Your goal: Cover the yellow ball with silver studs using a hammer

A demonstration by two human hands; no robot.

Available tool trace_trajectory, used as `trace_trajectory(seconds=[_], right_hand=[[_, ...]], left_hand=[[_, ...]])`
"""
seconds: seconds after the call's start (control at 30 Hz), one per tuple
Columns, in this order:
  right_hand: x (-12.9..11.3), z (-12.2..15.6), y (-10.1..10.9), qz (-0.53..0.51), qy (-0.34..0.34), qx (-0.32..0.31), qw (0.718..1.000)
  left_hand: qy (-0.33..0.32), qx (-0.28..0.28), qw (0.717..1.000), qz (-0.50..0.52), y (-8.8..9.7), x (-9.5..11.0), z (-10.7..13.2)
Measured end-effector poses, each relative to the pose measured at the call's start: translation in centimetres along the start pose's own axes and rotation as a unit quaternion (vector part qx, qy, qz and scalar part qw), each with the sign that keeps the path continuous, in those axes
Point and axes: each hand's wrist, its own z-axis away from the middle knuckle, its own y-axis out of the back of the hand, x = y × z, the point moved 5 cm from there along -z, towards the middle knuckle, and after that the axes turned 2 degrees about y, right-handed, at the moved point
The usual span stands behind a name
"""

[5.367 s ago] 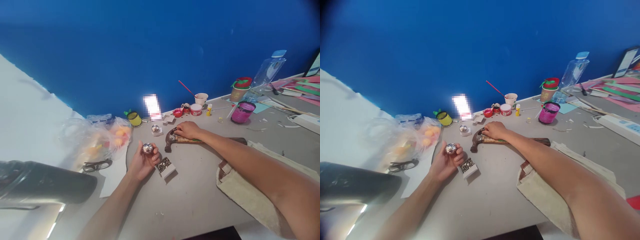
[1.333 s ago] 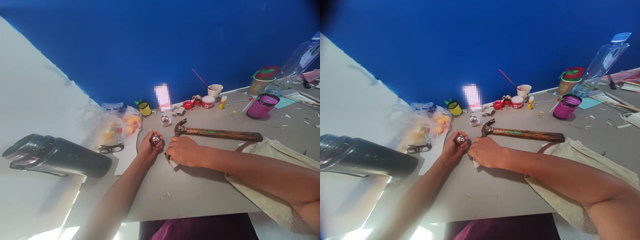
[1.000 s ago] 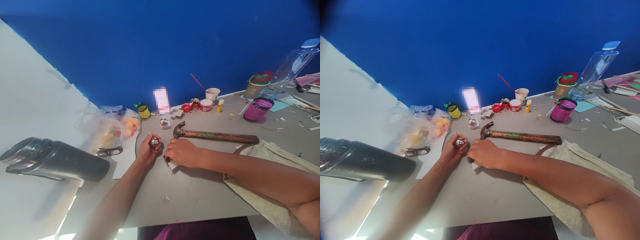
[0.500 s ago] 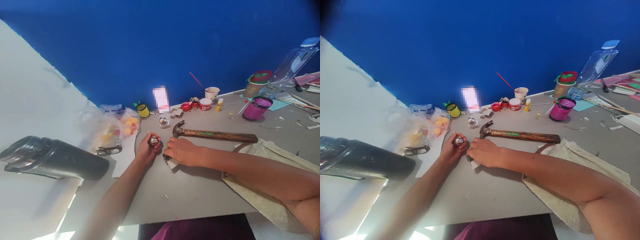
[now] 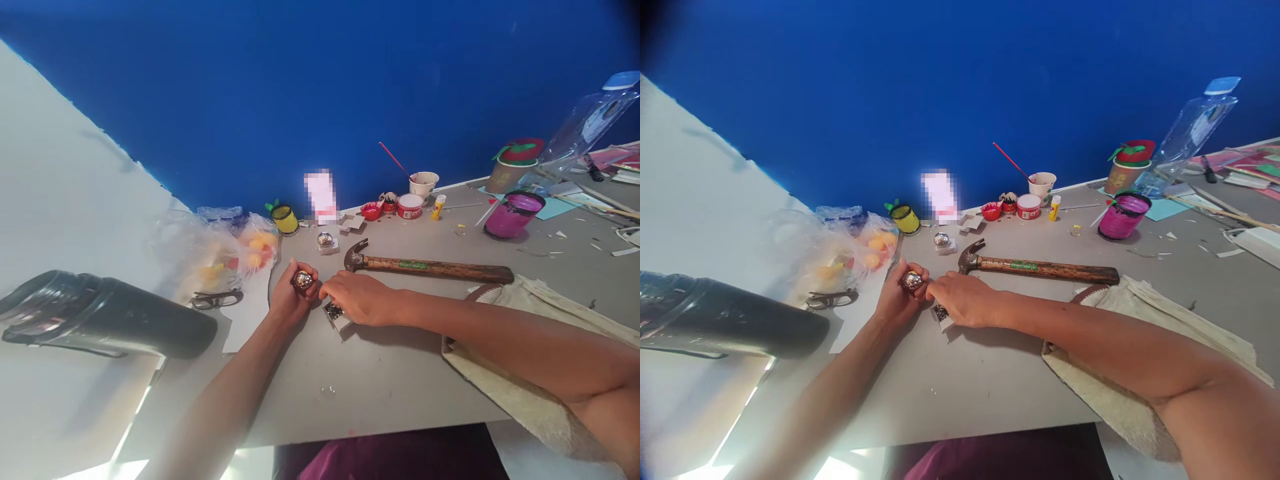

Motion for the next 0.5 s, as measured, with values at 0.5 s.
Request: trace_trajectory(seconds=[0.5], right_hand=[[0.2, -0.5, 1.2, -0.118, 0.009, 0.002, 0.993]], left_hand=[[0.005, 0.0, 1.0, -0.024, -0.5, -0.2, 0.3]])
